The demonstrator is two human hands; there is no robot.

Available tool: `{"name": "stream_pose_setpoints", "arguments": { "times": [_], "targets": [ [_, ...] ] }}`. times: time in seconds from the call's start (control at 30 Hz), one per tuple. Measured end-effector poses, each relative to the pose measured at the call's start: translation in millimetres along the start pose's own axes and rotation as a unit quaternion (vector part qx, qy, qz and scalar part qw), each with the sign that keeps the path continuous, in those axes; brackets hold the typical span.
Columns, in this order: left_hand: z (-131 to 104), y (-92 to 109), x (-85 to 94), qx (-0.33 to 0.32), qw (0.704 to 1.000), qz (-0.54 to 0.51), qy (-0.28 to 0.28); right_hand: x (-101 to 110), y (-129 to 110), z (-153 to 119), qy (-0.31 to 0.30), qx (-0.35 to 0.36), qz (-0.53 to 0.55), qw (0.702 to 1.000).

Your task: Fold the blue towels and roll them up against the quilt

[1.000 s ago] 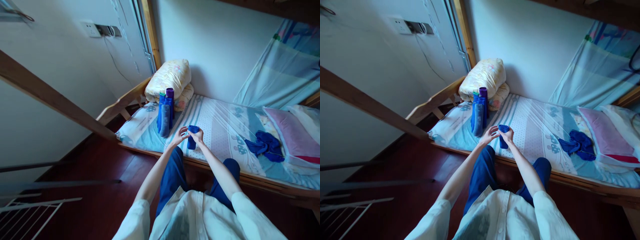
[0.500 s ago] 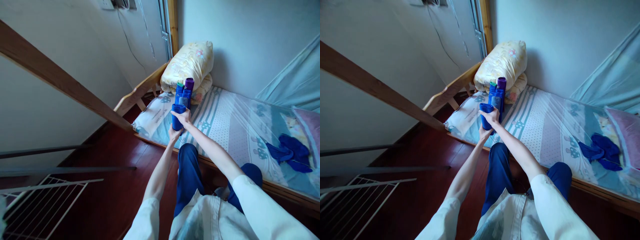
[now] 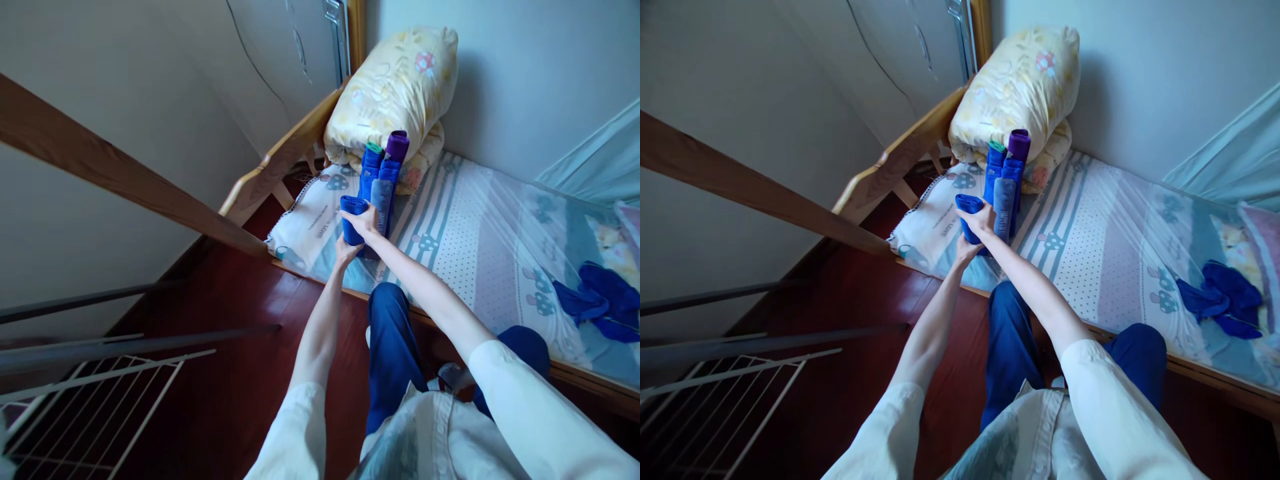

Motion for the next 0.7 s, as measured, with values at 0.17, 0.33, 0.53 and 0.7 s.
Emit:
{"name": "stream_pose_setpoints", "arguments": {
  "times": [0.17, 0.33, 0.53, 0.7],
  "targets": [
    [6, -17, -4.1, 0.003, 1.000, 0.000, -0.003, -5, 15, 6, 0.011, -0.002, -0.002, 1.000],
    [6, -25, -6.7, 0.004, 1.000, -0.005, -0.002, -9, 28, 12, 0.008, -0.021, -0.013, 1.000],
    [6, -29, -9.8, 0.006, 1.000, -0.005, -0.005, -13, 35, 13, -0.008, -0.033, -0.010, 0.999],
    [6, -29, -10.5, -0.018, 1.000, -0.012, -0.005, -15, 39, 14, -0.010, -0.037, -0.028, 0.999]
  ]
}}
Point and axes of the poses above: each hand's wrist, its own z-axis towards the middle knuckle, its own x-axis out of the back of the hand, y = z × x, the point moved 9 cm from there along z, towards the middle knuckle, and after that the axes turned 1 degree about -z, right-handed, at the moved point
